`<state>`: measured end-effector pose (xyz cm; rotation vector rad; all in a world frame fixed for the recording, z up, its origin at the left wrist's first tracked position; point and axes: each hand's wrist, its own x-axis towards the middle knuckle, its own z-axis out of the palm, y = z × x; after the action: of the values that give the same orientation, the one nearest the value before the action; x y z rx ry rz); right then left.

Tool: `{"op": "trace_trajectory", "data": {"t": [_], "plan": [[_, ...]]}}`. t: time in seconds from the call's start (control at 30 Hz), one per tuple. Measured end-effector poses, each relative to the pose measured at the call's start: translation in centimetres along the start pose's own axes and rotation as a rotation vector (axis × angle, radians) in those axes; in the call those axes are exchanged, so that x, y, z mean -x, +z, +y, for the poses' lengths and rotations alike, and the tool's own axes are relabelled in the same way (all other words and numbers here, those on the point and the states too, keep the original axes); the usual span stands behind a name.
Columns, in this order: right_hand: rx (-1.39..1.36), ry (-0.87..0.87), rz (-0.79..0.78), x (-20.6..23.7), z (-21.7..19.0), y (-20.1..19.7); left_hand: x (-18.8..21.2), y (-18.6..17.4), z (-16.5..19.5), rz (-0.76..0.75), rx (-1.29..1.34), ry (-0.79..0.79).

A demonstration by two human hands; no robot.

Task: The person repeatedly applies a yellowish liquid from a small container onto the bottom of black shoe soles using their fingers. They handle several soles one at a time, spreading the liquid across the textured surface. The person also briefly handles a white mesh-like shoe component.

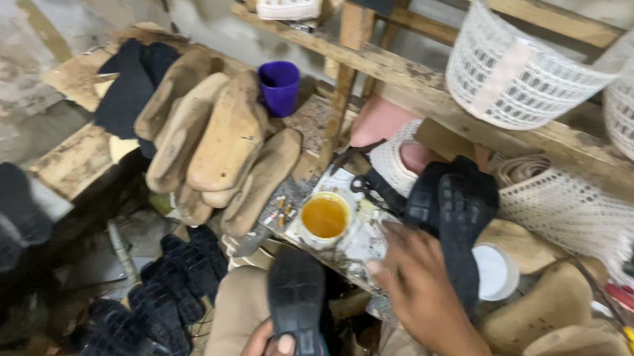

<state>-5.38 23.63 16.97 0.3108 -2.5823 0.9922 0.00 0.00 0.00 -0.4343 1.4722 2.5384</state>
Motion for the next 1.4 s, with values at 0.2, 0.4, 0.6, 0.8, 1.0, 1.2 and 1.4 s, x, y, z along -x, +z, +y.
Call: {"op": "trace_trajectory", "data": {"t": [0.2, 0.4, 0.6, 0.8, 1.0, 1.2, 1.4], "plan": [[0.495, -0.249, -0.180, -6.4, -1.8, 7.0, 1.4, -3.6, 2.6, 0.084, 0.082, -0.098], [0.474, -0.183, -0.068, -6.6, -2.7, 5.7, 0.9, -6.0, 4.4, -0.126, -0.002, -0.058], [-0.217, -0.084, -0.287, -3.9, -4.3, 2.3, 2.1, -1.8, 9.2, -0.086, -0.120, -0.051], [0.067, -0.507, -0.234, 0.9, -6.2, 0.8, 3.8, 3.7, 15.3, -0.162, -0.171, 0.031], [0.107, -0.548, 0.041, 1.8, -4.9, 0.5, 4.6, 6.8, 17.7, -0.239, -0.126, -0.028], [0.018, -0.565, 0.134, 3.5, -6.4, 1.2, 4.6, 7.5, 18.2, -0.181, -0.048, -0.010], [0.268, -0.681, 0.383, 2.8, -8.2, 1.7, 4.5, 7.5, 19.2, -0.126, -0.025, -0.014]]}}
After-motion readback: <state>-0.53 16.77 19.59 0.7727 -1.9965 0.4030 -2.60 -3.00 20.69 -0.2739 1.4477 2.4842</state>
